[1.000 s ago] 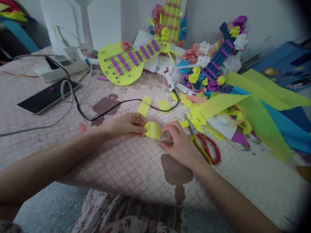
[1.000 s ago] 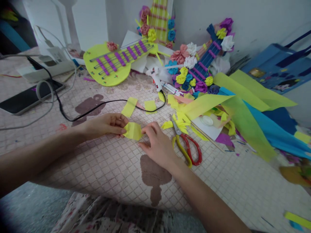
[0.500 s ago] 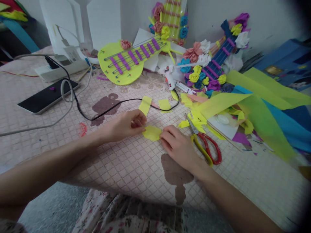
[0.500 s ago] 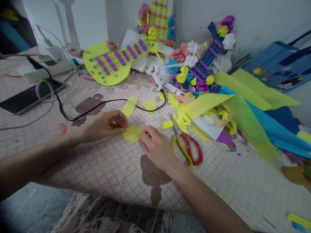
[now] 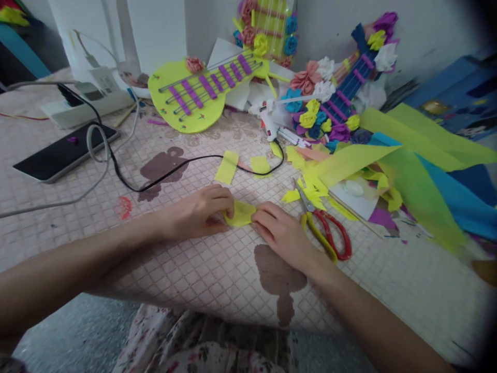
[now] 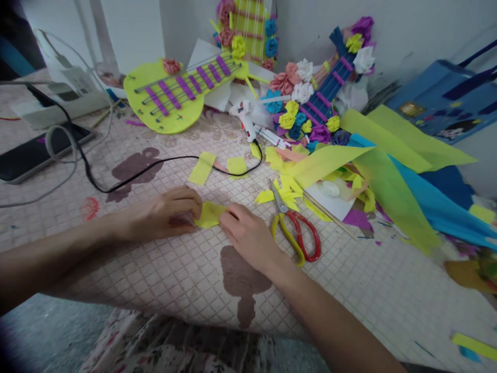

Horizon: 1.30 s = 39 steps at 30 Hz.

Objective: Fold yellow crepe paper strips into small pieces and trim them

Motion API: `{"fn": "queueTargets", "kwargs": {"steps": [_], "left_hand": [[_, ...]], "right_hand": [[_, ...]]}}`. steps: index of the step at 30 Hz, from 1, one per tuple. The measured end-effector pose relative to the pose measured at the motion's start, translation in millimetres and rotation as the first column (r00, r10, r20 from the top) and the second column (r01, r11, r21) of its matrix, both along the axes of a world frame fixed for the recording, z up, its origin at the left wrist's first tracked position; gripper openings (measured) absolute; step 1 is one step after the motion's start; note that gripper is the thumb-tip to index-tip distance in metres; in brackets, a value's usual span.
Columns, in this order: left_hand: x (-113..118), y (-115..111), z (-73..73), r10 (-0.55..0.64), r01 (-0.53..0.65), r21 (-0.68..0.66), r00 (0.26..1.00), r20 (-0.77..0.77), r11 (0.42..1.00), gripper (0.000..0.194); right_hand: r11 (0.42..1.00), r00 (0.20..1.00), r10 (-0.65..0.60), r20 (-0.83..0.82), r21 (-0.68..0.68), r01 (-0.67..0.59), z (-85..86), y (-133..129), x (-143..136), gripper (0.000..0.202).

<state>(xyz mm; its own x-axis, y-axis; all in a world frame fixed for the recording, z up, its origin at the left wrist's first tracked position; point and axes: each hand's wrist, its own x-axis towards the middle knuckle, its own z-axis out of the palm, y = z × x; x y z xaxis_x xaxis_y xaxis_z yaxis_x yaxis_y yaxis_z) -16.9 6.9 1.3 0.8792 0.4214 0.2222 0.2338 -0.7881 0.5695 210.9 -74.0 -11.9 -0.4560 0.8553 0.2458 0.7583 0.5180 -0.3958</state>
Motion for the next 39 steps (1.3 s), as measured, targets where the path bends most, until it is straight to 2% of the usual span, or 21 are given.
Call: {"fn": "queueTargets", "kwargs": {"steps": [6,11,17,20,24,29,39], "left_hand": [[2,1,-3.9,0.005,-0.01,0.16,1.0,0.029,0.987,0.008],[2,0,-3.1,0.002,0.012,0.226,0.998,-0.059,0.974,0.017],[2,-2,-2.2,0.01,0.01,0.201,0.995,-0.098,0.98,0.018],[2,-2,-5.9,0.037,-0.03,0.15,0.998,-0.042,0.988,0.014],[3,-2,-11.6,0.066,-0.071,0.064,0.995,0.068,0.995,0.009],[5,-2,-11.6,0.106,-0.107,0.001,0.991,0.082,0.994,0.01],[8,-7,-11.3,0.192,-0.189,-0.04,0.974,0.116,0.981,0.008]], "right_hand": [[1.0,0.999,-0.024,-0.037,-0.004,0.024,2.0,2,5,0.017],[1.0,1.0,-0.012,-0.005,-0.008,0.011,4.0,2,6,0.015],[0.999,1.0,-0.009,0.018,-0.033,0.01,3.1,0,4,0.012],[0.998,1.0,-0.009,-0.024,-0.059,0.007,1.2,-1,3,0.012],[0.99,0.99,-0.082,-0.119,-0.122,0.067,1.1,0,2,0.011],[0.973,0.975,-0.152,-0.162,-0.2,0.118,4.7,-1,-3,0.01],[0.963,0.963,-0.213,-0.165,-0.202,0.178,6.0,-1,-8,0.011]]}}
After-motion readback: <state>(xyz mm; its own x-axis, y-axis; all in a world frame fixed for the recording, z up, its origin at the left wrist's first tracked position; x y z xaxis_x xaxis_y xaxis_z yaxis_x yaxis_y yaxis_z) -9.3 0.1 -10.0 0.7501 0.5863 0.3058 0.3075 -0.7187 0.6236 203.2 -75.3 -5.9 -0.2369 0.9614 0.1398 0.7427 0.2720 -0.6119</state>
